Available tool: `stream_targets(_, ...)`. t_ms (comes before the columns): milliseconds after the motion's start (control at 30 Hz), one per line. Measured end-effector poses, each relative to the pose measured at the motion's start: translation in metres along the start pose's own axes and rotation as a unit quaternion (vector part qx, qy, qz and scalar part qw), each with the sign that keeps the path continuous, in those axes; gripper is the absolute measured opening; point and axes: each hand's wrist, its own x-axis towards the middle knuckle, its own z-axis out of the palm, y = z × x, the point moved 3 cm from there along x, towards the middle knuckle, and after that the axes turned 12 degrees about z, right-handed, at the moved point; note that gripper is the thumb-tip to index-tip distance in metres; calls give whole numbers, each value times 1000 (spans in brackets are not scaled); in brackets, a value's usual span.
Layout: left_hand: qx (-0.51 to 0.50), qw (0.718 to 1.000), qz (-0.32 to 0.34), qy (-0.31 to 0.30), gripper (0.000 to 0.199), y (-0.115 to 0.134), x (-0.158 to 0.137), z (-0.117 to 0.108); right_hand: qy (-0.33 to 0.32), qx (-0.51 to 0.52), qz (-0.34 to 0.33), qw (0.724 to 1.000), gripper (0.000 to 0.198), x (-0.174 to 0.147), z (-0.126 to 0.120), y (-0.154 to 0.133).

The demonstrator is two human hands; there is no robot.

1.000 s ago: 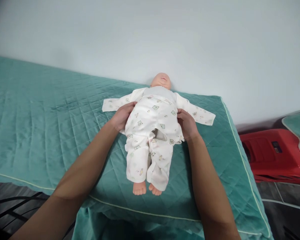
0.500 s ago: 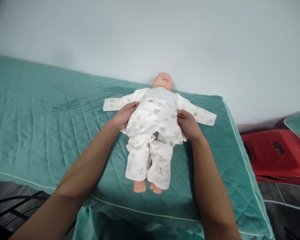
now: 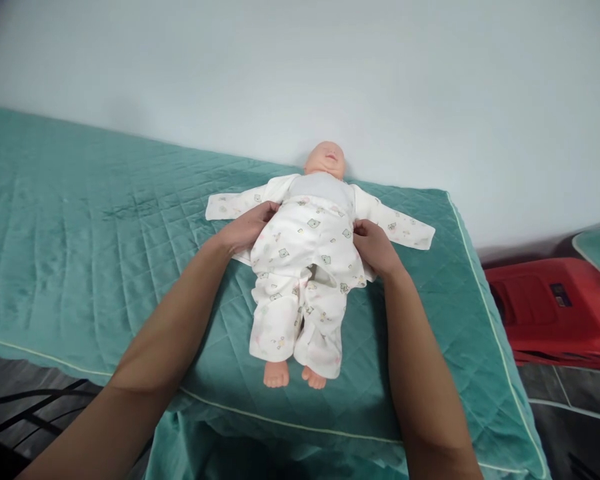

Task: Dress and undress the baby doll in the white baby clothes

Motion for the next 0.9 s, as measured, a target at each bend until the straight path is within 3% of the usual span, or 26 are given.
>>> stream_targets(167, 91, 996, 14, 2, 13, 7, -1, 2, 45, -41, -10, 998, 25, 7, -4, 3)
stream_targets(400, 162, 978, 40, 121, 10, 8, 3, 3, 125, -72, -71, 987, 22, 16, -6, 9)
stream_targets(467, 180, 974, 41, 128, 9, 6, 7, 1, 145, -105, -75, 981, 22, 16, -6, 7)
stream_targets(533, 180, 977, 39, 104, 10, 6, 12, 0, 126, -138, -70, 980, 18, 15, -5, 3)
stream_targets(700, 161, 987, -7, -23, 17, 16, 23, 1, -1, -127, -40, 991, 9, 9, -2, -10)
stream_targets(900, 17, 997, -16, -71, 25, 20, 17, 9, -24, -156, -99, 983, 3, 2, 0, -17)
